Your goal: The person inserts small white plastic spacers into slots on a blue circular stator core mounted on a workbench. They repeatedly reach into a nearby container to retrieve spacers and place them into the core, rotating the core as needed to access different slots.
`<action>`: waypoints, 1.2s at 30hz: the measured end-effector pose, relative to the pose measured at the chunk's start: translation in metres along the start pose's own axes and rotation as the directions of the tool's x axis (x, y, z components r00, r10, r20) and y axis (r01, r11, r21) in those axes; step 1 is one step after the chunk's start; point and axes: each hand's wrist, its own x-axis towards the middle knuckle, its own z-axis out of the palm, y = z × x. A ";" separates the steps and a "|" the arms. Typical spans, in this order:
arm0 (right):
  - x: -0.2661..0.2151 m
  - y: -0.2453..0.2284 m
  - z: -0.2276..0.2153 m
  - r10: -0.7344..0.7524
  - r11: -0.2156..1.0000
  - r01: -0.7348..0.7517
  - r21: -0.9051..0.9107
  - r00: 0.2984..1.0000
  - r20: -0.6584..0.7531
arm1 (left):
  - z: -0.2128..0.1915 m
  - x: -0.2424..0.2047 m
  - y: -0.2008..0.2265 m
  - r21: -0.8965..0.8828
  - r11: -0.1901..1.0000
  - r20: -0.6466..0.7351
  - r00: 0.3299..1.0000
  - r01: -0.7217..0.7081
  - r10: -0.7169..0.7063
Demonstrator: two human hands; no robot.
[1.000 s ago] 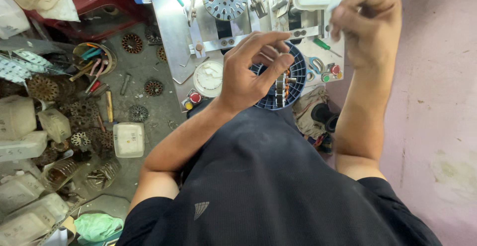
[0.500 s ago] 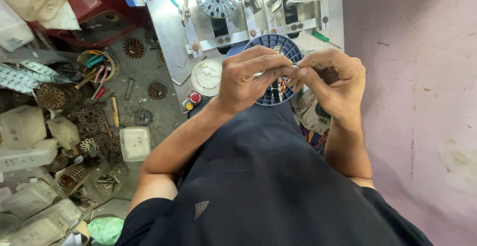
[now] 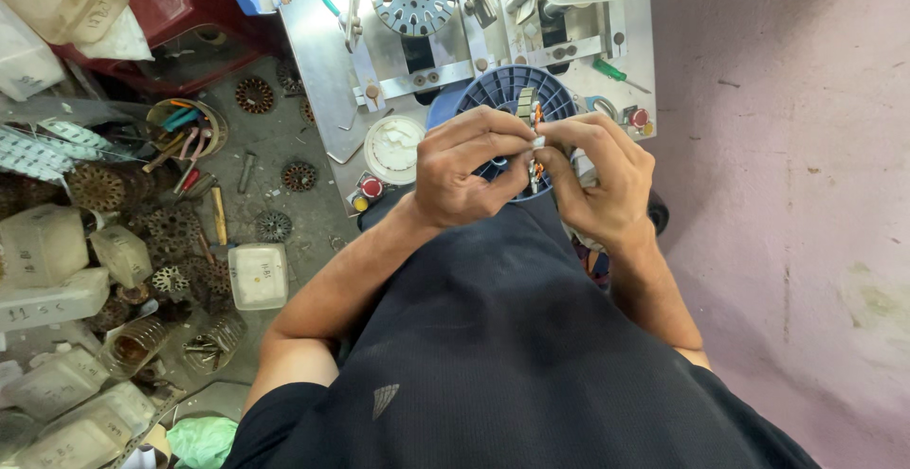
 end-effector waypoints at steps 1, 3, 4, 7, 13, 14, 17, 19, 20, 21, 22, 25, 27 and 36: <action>0.000 -0.002 0.001 0.001 0.999 -0.001 -0.045 1.000 -0.008 | 0.000 0.000 -0.001 0.014 1.000 0.013 1.000 -0.024 0.023; 0.000 -0.004 0.000 0.037 0.999 -0.037 -0.035 0.999 -0.013 | 0.001 0.000 -0.004 0.040 0.997 0.039 0.997 -0.070 0.069; 0.000 -0.003 0.000 0.055 0.998 -0.055 -0.030 0.998 -0.015 | 0.001 -0.001 -0.006 0.051 0.998 0.052 0.998 -0.041 0.038; 0.001 0.002 -0.001 0.144 0.987 -0.147 -0.063 0.988 -0.049 | 0.002 -0.002 -0.012 0.063 0.994 0.103 0.990 0.090 -0.097; -0.001 0.011 0.003 0.229 0.973 -0.230 -0.018 0.972 -0.060 | 0.007 -0.005 -0.025 0.169 0.967 0.366 0.899 0.192 -0.242; -0.002 0.012 0.005 0.221 0.974 -0.223 -0.025 0.973 -0.061 | 0.008 -0.007 -0.026 0.160 0.966 0.359 0.900 0.202 -0.247; -0.003 0.011 0.008 0.218 0.976 -0.219 -0.011 0.975 -0.045 | 0.010 -0.010 -0.028 0.138 0.965 0.325 0.911 0.222 -0.256; -0.004 0.009 0.011 0.237 0.971 -0.236 0.041 0.971 -0.020 | 0.011 -0.010 -0.030 0.131 0.972 0.285 0.932 0.195 -0.225; -0.004 0.009 0.011 0.233 0.972 -0.232 0.041 0.972 -0.021 | 0.012 -0.010 -0.031 0.132 0.978 0.259 0.946 0.164 -0.194; -0.005 0.008 0.011 0.230 0.973 -0.229 0.043 0.973 -0.021 | 0.012 -0.010 -0.031 0.134 0.982 0.234 0.958 0.135 -0.163; -0.006 0.008 0.012 0.226 0.973 -0.225 0.045 0.974 -0.020 | 0.013 -0.011 -0.032 0.131 0.984 0.229 0.962 0.121 -0.149; -0.007 0.008 0.014 0.203 0.979 -0.202 0.034 0.979 -0.027 | 0.013 -0.017 -0.033 0.131 0.987 0.227 0.967 0.090 -0.118; -0.004 0.008 0.015 0.194 0.981 -0.194 0.017 0.980 -0.031 | 0.013 -0.018 -0.034 0.129 0.987 0.244 0.962 0.093 -0.122; 0.002 -0.001 0.017 0.203 0.974 -0.205 -0.097 0.979 -0.030 | 0.003 -0.022 -0.029 -0.155 0.877 0.316 0.864 0.455 -0.393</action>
